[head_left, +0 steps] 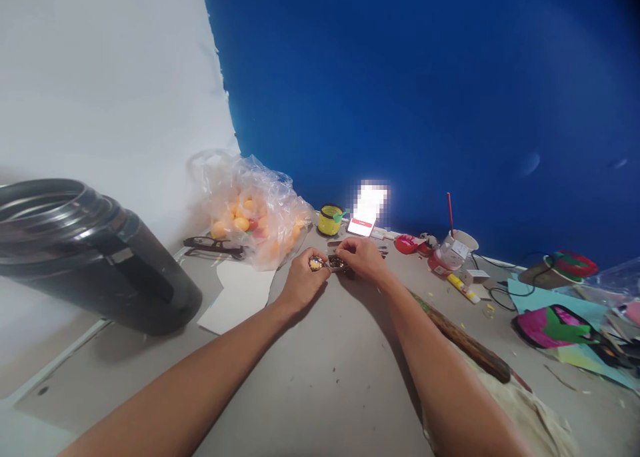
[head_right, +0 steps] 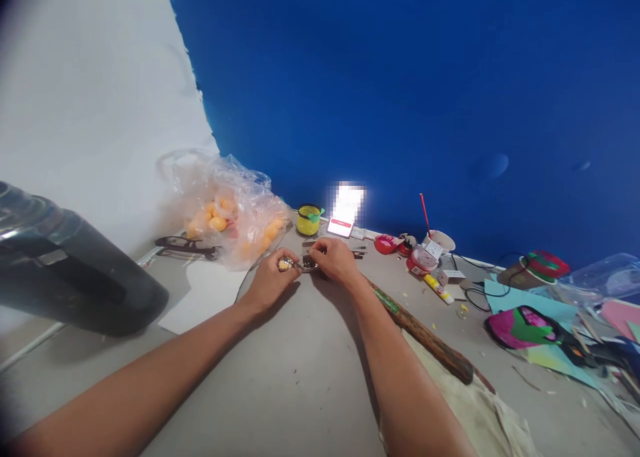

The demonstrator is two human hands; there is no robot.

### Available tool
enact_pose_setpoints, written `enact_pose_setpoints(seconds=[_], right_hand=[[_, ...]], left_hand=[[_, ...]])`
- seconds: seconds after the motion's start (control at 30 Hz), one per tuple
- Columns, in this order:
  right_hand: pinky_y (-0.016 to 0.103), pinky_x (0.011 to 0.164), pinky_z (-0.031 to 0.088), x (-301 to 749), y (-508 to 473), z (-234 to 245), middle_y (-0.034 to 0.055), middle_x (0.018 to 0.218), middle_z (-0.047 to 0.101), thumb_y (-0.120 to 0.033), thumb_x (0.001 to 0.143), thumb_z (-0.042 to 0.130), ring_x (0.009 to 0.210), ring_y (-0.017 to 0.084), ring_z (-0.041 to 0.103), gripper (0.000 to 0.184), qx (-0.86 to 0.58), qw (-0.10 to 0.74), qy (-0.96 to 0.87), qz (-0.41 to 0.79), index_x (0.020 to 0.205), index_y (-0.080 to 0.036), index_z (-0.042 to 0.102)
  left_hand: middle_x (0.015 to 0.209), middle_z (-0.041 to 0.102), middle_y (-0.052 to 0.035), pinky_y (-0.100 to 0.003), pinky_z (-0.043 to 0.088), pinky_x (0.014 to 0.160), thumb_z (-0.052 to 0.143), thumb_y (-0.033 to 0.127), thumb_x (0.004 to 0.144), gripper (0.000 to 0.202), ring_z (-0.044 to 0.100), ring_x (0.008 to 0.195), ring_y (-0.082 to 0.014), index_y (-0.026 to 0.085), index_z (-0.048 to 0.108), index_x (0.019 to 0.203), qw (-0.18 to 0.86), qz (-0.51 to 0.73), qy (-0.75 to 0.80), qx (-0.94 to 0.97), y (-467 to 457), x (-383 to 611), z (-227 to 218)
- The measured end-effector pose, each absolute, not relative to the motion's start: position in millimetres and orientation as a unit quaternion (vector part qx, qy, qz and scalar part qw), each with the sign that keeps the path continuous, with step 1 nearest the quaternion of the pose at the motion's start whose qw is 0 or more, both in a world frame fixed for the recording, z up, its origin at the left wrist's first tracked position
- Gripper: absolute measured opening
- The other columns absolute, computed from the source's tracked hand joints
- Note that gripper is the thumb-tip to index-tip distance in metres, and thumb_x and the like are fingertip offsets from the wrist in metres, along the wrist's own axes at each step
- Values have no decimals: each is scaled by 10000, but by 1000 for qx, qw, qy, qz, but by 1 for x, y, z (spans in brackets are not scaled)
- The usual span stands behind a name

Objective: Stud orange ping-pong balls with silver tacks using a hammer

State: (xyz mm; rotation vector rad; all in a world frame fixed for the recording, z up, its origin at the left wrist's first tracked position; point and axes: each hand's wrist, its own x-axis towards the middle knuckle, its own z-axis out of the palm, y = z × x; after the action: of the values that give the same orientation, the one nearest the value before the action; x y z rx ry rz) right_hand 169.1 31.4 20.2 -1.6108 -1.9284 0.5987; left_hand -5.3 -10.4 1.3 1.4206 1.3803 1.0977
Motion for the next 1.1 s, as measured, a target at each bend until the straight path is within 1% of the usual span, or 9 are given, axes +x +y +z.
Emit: enact_pose_setpoints(seconds=[0.17,0.33,0.47,0.6,0.67,0.73,0.83,0.97,1.1], right_hand=[[275,636,357,167,31,18,33,811,754,-251,862,620,737,181,622,138,-631,210,-730,158,826,-203,744],[277,646,369,167,29,21,27,864,770,-242,864,628,768,188,649,153,-622,179,-746,156,907,-229,774],[284,657,381,167,28,21,34,863,775,-237,868,618,783,199,655,172,-613,173,-758,144,901,-234,788],[282,676,404,169,30,23,28,854,776,-217,863,617,761,184,651,156,-596,229,-753,161,865,-218,772],[279,687,421,170,30,28,24,850,774,-210,850,623,754,176,652,144,-582,272,-744,183,862,-209,766],[277,696,438,172,30,38,28,848,774,-209,833,630,750,170,653,135,-568,312,-734,205,857,-196,763],[276,691,450,172,24,56,32,827,768,-234,816,634,722,158,636,130,-547,352,-723,233,822,-179,752],[270,654,439,173,5,69,17,760,733,-268,788,653,672,144,603,129,-538,362,-700,299,794,-176,743],[261,595,399,179,-19,52,-3,659,664,-347,765,740,594,119,536,173,-502,367,-650,437,790,-176,745]], left_hand=[[613,547,75,-230,369,504,672,210,686,165,466,498,-95,203,624,844,470,451,550,523,-8,-5,0],[627,549,63,-236,382,533,686,230,691,150,479,548,-109,197,636,828,457,440,533,560,-6,-7,-4],[731,641,27,-254,438,611,658,216,710,204,565,650,-142,194,681,911,445,421,519,596,-8,-7,-2],[879,733,-13,-282,498,716,645,206,733,333,647,763,-181,190,725,1056,434,391,512,629,-9,-6,-1],[957,754,-41,-298,514,771,653,188,726,340,674,833,-203,177,732,1057,418,380,528,635,-9,-5,-2],[1068,759,-72,-320,515,868,661,165,716,355,687,949,-228,168,732,1064,397,377,544,636,-10,-4,-4],[1189,735,-95,-345,483,991,650,141,713,388,664,1096,-247,173,734,1090,375,384,554,636,-12,-2,-5],[1216,704,-92,-343,483,992,638,136,693,441,639,1127,-248,202,744,1116,376,419,547,620,-14,-2,-5],[1131,722,-76,-332,510,906,650,144,670,388,654,1064,-259,205,750,1039,395,425,524,624,-9,-2,-9]])
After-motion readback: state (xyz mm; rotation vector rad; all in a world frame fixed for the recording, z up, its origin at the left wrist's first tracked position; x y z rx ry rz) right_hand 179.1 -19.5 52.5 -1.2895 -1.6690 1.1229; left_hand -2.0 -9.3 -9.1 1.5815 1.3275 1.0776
